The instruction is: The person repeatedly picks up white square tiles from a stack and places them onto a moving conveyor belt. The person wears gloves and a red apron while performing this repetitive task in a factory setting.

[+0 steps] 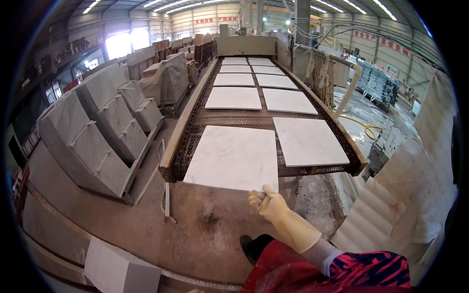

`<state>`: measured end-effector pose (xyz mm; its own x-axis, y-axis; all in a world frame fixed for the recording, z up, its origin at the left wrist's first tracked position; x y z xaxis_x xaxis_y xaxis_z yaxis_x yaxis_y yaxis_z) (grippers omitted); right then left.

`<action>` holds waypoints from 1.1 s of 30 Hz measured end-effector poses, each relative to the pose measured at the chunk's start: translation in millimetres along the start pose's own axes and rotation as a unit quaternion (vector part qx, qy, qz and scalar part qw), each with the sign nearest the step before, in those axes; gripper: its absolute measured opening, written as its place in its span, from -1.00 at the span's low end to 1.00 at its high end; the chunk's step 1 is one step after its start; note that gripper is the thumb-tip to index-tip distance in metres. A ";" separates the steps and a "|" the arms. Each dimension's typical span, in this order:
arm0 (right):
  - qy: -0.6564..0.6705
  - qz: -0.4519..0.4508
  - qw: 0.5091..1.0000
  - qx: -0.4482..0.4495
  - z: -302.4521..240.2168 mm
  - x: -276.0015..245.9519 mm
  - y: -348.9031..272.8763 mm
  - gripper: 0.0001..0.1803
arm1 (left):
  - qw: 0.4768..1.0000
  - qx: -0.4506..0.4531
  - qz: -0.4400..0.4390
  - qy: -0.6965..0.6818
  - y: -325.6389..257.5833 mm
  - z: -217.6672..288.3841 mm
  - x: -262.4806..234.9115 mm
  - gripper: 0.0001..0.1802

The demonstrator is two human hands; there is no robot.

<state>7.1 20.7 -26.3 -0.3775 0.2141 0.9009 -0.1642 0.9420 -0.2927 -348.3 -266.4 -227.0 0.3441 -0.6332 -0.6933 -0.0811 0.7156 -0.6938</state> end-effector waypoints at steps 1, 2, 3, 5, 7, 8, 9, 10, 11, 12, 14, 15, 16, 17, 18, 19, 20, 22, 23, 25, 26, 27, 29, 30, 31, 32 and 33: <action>0.011 -0.006 1.000 0.029 -4.7 0.7 6.8 -0.55 | 1.000 -0.005 0.000 -0.002 0.3 0.3 -0.5 -0.44; 0.021 -0.009 0.998 0.054 -14.2 -0.7 12.7 -0.56 | 1.000 -0.007 -0.004 -0.004 -0.2 3.9 0.5 -0.44; 0.031 -0.012 0.996 0.079 -21.4 -2.1 15.3 -0.57 | 1.000 -0.008 -0.008 -0.005 -0.4 7.0 1.7 -0.44; -0.008 0.016 0.998 0.065 -24.0 -1.6 15.4 -0.55 | 1.000 0.007 -0.011 -0.008 2.8 9.1 3.4 -0.46; -0.107 0.011 0.990 0.092 -24.5 8.0 9.4 -0.54 | 1.000 0.017 -0.015 -0.012 5.1 10.5 3.3 -0.46; -0.187 -0.011 0.974 0.128 -21.6 19.3 1.3 -0.54 | 1.000 0.019 -0.014 -0.014 6.1 10.9 3.7 -0.47; -0.263 -0.034 0.950 0.164 -16.8 29.3 -8.4 -0.54 | 1.000 0.018 -0.012 -0.013 5.1 10.9 2.3 -0.47; -0.369 -0.072 0.918 0.124 -13.2 40.4 -19.8 -0.54 | 1.000 0.016 -0.010 -0.016 4.7 11.6 0.0 -0.47; -0.467 -0.112 0.873 0.085 -7.7 51.8 -32.6 -0.53 | 1.000 0.008 -0.006 -0.016 1.7 9.8 0.1 -0.48; -0.560 -0.149 0.814 0.043 -3.6 63.2 -46.5 -0.52 | 1.000 0.004 -0.004 -0.015 -0.5 9.1 0.3 -0.48; -0.740 -0.243 0.577 -0.247 -9.9 91.8 -56.0 -0.55 | 1.000 0.008 -0.001 -0.019 -0.4 12.5 -2.1 -0.48; -0.781 -0.257 0.469 -0.322 -12.3 99.0 -46.4 -0.56 | 1.000 0.010 0.001 -0.021 0.0 13.3 -3.4 -0.49; -0.807 -0.269 0.351 -0.391 -13.0 106.2 -35.2 -0.57 | 1.000 0.010 0.005 -0.023 -0.4 13.8 -4.7 -0.49; -0.788 -0.303 0.346 -0.410 -11.6 113.7 -19.6 -0.58 | 1.000 0.008 0.008 -0.025 -0.9 13.2 -6.2 -0.49; -0.800 -0.309 0.310 -0.410 -9.7 116.4 -6.3 -0.58 | 0.999 0.010 0.011 -0.028 -0.5 14.2 -7.6 -0.49; -0.811 -0.314 0.272 -0.411 -7.9 117.3 6.0 -0.57 | 0.999 0.011 0.015 -0.031 0.0 13.7 -7.9 -0.50; -0.821 -0.320 0.233 -0.410 -5.3 116.5 16.0 -0.57 | 0.999 0.010 0.019 -0.035 0.1 13.3 -8.2 -0.50; -0.820 -0.323 0.203 -0.427 -4.9 111.4 29.6 -0.55 | 0.999 0.010 0.025 -0.040 0.7 13.0 -8.8 -0.50; -0.819 -0.326 0.190 -0.433 -4.3 108.7 35.1 -0.54 | 0.999 0.009 0.026 -0.043 -0.4 12.2 -7.6 -0.51; -0.827 -0.320 0.184 -0.425 -4.4 106.0 44.2 -0.53 | 0.999 0.006 0.029 -0.045 0.5 10.8 -9.7 -0.51; -0.831 -0.315 0.184 -0.420 -4.1 103.3 47.8 -0.52 | 0.998 0.004 0.031 -0.046 0.6 9.3 -10.9 -0.51; -0.836 -0.313 0.179 -0.413 -4.9 101.2 52.9 -0.52 | 0.998 0.002 0.031 -0.047 0.3 8.2 -10.2 -0.52; -0.846 -0.308 0.168 -0.401 -9.3 100.5 65.0 -0.52 | 0.998 0.001 0.031 -0.049 1.7 7.8 -11.4 -0.52; -0.849 -0.305 0.170 -0.396 -11.6 100.4 70.0 -0.53 | 0.998 -0.003 0.033 -0.049 1.7 8.2 -10.0 -0.52; -0.852 -0.302 0.172 -0.391 -13.9 100.3 74.7 -0.53 | 0.998 0.000 0.030 -0.048 2.2 7.8 -10.2 -0.52; -0.854 -0.299 0.173 -0.388 -17.2 103.0 79.3 -0.54 | 0.998 0.000 0.029 -0.050 1.6 8.8 -10.5 -0.52; -0.859 -0.306 0.172 -0.372 -22.1 107.7 80.2 -0.54 | 0.998 0.001 0.028 -0.050 1.1 9.3 -10.7 -0.52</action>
<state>-26.6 125.0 54.3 -0.3143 0.2251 -0.9223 -0.7320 0.5611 0.3864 -343.4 -256.2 -218.5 0.4308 -0.5598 -0.7078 -0.1008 0.7496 -0.6542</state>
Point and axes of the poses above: each hand's wrist, its own y-axis towards the middle knuckle, its own x-axis out of the palm, z = x × y, the point moved 2 cm from there along y, towards the middle knuckle, and after that the axes turned 13 degrees about y, right-handed, at the moved point
